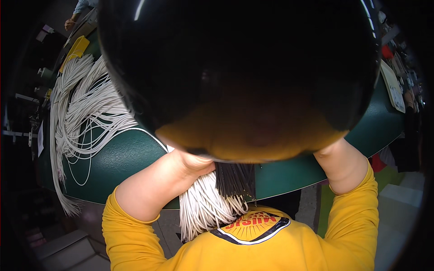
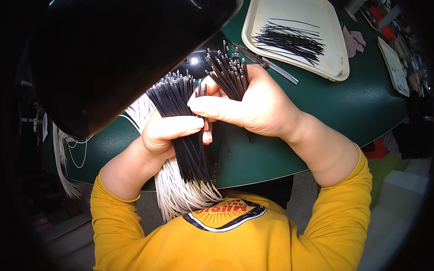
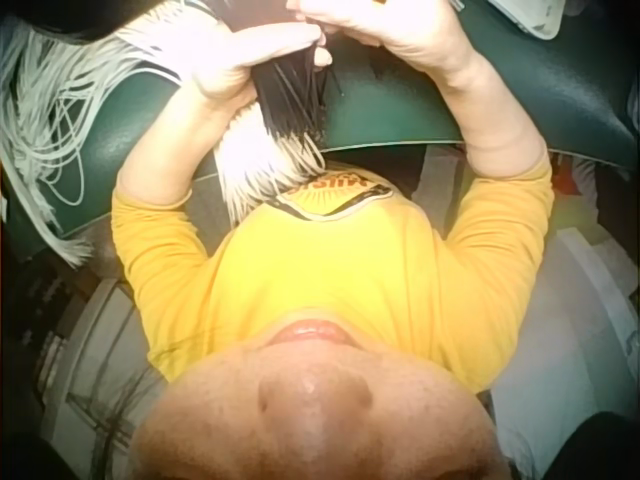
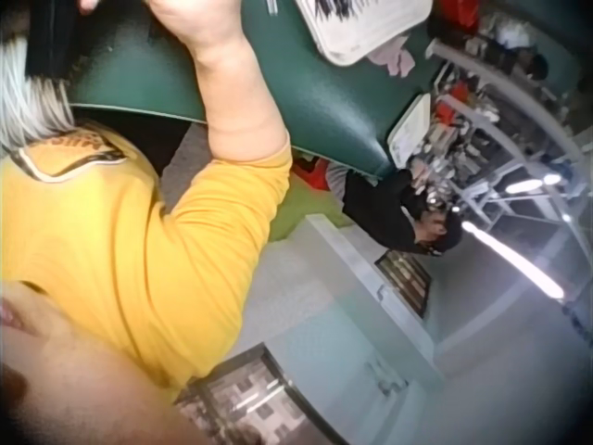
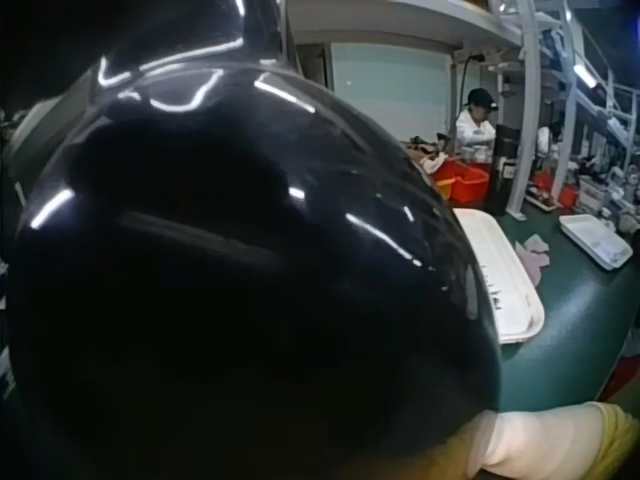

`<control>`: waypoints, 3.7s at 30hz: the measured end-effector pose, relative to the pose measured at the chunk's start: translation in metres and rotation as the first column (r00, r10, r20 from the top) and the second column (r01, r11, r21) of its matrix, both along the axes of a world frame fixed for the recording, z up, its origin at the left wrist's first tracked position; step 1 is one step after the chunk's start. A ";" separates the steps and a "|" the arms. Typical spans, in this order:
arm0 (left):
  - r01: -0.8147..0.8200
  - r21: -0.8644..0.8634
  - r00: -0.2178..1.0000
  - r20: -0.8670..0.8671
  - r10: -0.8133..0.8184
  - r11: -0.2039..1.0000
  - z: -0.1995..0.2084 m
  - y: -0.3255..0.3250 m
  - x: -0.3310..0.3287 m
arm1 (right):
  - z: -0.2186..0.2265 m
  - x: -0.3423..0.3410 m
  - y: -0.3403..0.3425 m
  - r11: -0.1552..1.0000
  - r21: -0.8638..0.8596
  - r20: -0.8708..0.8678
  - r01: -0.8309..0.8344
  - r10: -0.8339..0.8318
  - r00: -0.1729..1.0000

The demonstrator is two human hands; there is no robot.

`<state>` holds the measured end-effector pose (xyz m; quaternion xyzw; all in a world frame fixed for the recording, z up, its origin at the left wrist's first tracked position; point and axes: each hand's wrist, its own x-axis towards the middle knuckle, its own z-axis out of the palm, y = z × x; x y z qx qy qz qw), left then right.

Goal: Bundling multiple white wires and inserting them into black plastic sleeves or connectors at a factory assembly station.

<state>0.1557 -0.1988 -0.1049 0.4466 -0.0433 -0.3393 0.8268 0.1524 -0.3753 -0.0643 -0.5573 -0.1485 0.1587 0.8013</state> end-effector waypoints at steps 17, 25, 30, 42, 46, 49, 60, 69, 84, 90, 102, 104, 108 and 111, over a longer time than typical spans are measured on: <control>-0.011 0.057 0.999 -0.046 0.013 0.998 0.005 -0.006 0.001 | -0.011 0.004 -0.004 0.999 -0.036 0.029 -0.006 0.007 1.000; 0.018 -0.151 0.998 -0.065 -0.028 0.988 0.000 -0.007 0.000 | -0.008 0.004 -0.006 0.993 0.117 -0.008 -0.030 0.031 0.999; 0.001 -0.093 0.997 -0.076 -0.008 0.996 -0.001 -0.004 0.001 | 0.008 0.001 0.001 0.975 0.139 -0.231 0.174 -0.139 0.963; 0.064 0.008 0.998 0.020 -0.064 0.998 0.010 -0.009 0.004 | -0.002 -0.001 -0.004 0.999 -0.042 0.040 0.032 -0.030 0.999; 0.017 -0.053 1.000 -0.007 -0.018 0.998 0.012 -0.009 0.002 | -0.005 0.002 -0.002 0.998 -0.033 0.059 0.056 -0.054 0.997; -0.033 0.060 0.999 -0.008 0.033 0.998 0.013 -0.011 0.001 | -0.005 0.001 -0.001 0.977 -0.096 0.145 0.192 -0.177 0.973; 0.013 -0.030 0.998 -0.062 -0.015 0.999 0.007 -0.003 0.001 | 0.001 0.022 -0.027 0.783 -0.394 0.603 0.481 -0.174 0.778; -0.053 -0.094 0.991 -0.129 0.041 0.994 0.009 -0.013 0.002 | -0.021 0.059 -0.103 -0.088 -0.716 0.693 0.692 0.020 0.720; 0.027 0.021 0.985 -0.170 -0.023 0.999 0.016 -0.008 0.003 | -0.014 0.036 -0.035 0.605 -0.384 0.778 0.697 -0.194 0.597; -0.043 0.009 0.999 -0.032 0.043 0.999 0.016 -0.012 0.002 | -0.019 0.015 -0.004 0.940 -0.269 0.490 0.210 -0.054 0.870; -0.059 0.114 0.998 -0.029 0.063 0.992 0.014 -0.014 0.000 | -0.021 0.011 -0.010 0.917 -0.284 0.563 0.280 -0.077 0.823; -0.061 0.105 0.997 -0.038 0.065 0.993 0.013 -0.013 0.000 | -0.022 0.011 -0.008 0.925 -0.268 0.546 0.268 -0.083 0.834; -0.024 0.071 0.999 -0.020 0.025 0.997 0.013 -0.012 0.001 | -0.021 0.010 -0.006 0.963 -0.217 0.427 0.162 -0.056 0.902; -0.008 0.075 1.000 0.011 0.007 0.997 0.020 -0.017 -0.002 | -0.018 0.012 -0.009 0.997 -0.065 0.034 -0.041 0.044 0.998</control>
